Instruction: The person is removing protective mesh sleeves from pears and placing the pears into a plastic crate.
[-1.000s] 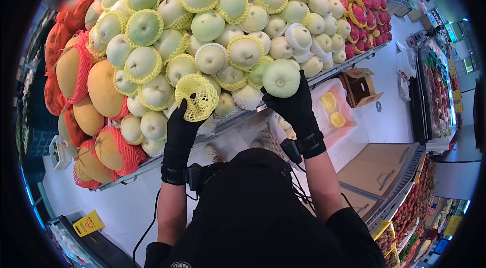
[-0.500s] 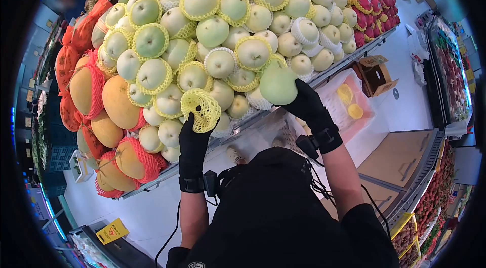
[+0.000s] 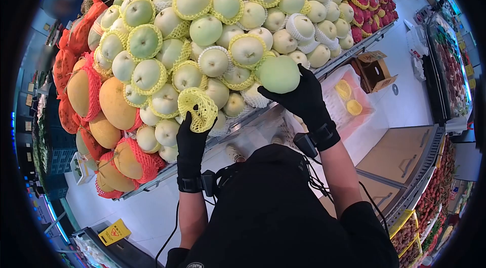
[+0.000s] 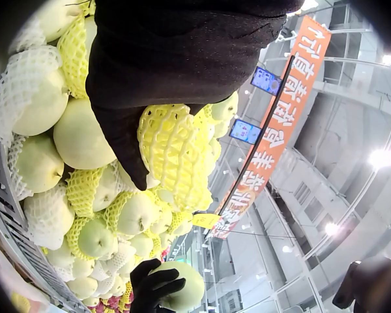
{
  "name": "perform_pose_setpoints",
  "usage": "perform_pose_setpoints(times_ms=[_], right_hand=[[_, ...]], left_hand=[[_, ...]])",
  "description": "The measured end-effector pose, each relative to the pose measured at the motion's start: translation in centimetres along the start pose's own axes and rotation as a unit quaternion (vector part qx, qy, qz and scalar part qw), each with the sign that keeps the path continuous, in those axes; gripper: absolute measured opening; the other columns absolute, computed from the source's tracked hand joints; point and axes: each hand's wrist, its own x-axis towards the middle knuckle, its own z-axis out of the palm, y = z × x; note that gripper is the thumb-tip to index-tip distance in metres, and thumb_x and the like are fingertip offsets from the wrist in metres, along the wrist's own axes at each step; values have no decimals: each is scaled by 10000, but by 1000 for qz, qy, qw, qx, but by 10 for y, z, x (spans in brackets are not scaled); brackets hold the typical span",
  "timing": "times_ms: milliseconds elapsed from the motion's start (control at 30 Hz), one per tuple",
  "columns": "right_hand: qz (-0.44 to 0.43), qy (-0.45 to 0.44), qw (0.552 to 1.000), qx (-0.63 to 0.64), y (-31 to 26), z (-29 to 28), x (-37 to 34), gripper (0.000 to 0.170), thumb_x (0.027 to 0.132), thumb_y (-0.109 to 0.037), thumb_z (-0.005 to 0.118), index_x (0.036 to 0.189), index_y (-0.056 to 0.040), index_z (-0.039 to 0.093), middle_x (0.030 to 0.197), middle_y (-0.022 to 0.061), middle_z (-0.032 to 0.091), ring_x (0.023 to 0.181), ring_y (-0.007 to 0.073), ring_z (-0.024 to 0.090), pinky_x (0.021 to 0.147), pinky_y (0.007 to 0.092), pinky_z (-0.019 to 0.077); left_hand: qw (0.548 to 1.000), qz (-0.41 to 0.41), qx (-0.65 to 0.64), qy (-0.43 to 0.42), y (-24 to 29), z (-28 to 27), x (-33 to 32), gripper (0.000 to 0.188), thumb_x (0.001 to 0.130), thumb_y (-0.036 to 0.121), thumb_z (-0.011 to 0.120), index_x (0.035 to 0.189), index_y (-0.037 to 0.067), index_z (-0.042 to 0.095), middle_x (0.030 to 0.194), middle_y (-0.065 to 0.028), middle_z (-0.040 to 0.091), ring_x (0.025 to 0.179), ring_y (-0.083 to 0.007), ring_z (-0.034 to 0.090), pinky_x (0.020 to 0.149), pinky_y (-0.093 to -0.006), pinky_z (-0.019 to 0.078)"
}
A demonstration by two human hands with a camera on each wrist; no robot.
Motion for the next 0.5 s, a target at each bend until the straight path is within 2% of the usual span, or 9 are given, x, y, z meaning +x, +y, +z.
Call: perform_pose_setpoints(times_ms=[33, 133, 167, 200, 233, 333, 400, 467, 500], right_hand=[[-9, -23, 998, -57, 1, -2, 1, 657, 733, -366, 822, 1233, -43, 546, 1019, 29, 709, 931, 161, 677, 866, 333, 526], [15, -59, 998, 10, 24, 6, -1, 737, 780, -428, 769, 1348, -69, 467, 1155, 57, 658, 1048, 212, 638, 918, 388, 513], [90, -82, 954, 274, 36, 13, 0, 736, 795, -412, 757, 1371, -82, 439, 1206, 70, 623, 1093, 235, 610, 937, 405, 504], [156, -101, 835, 517, 49, 22, 2, 736, 811, -396, 745, 1394, -95, 411, 1256, 83, 588, 1138, 258, 581, 956, 422, 494], [211, -112, 652, 720, 50, 25, 4, 738, 827, -380, 733, 1417, -108, 383, 1306, 96, 552, 1183, 281, 553, 975, 439, 485], [137, -149, 635, 745, 45, 22, 4, 744, 857, -272, 715, 1453, -90, 308, 1383, 108, 465, 1267, 305, 473, 1027, 458, 446], [88, -100, 781, 610, 43, 22, 7, 741, 828, -210, 721, 1437, -64, 324, 1363, 118, 472, 1245, 271, 491, 1020, 410, 445], [23, -57, 898, 437, 33, 17, 9, 773, 780, -171, 750, 1424, -53, 339, 1349, 123, 478, 1230, 254, 501, 1017, 383, 443], [-17, -41, 941, 335, 25, 11, 7, 807, 746, -163, 776, 1420, -55, 345, 1345, 122, 479, 1227, 253, 501, 1018, 381, 441]], left_hand=[[1000, -7, -7, 5, 0, 1, 0, 372, 982, 0, 455, 1347, -51, 404, 1312, -170, 495, 1180, -265, 530, 1009, -427, 497], [1000, -8, -1, 12, 2, 3, 1, 375, 978, -5, 459, 1347, -49, 406, 1299, -165, 504, 1169, -260, 538, 1006, -421, 500], [1000, -5, 5, 14, 3, 4, 1, 376, 978, -4, 459, 1347, -48, 406, 1295, -164, 507, 1166, -260, 540, 1005, -420, 500], [1000, -4, 1, 11, 4, 5, 2, 376, 978, -4, 461, 1347, -47, 407, 1295, -164, 506, 1168, -260, 538, 1003, -420, 502], [1000, -3, -4, 8, 6, 6, 2, 376, 977, -3, 463, 1347, -47, 407, 1296, -164, 505, 1171, -260, 536, 1001, -421, 503], [1000, 2, 17, 6, 3, 5, 3, 370, 984, 10, 457, 1346, -47, 408, 1297, -167, 503, 1175, -263, 532, 998, -427, 503], [1000, 0, 16, 7, -2, 4, 4, 363, 993, 30, 446, 1345, -48, 409, 1299, -170, 501, 1177, -268, 530, 1001, -432, 499], [1000, -5, -7, 7, -3, 6, 7, 357, 1006, 60, 429, 1345, -49, 411, 1303, -175, 498, 1184, -276, 524, 1010, -439, 488], [1000, -8, -17, 7, -2, 7, 8, 356, 1012, 76, 420, 1345, -49, 411, 1307, -178, 496, 1190, -282, 520, 1017, -445, 480]])
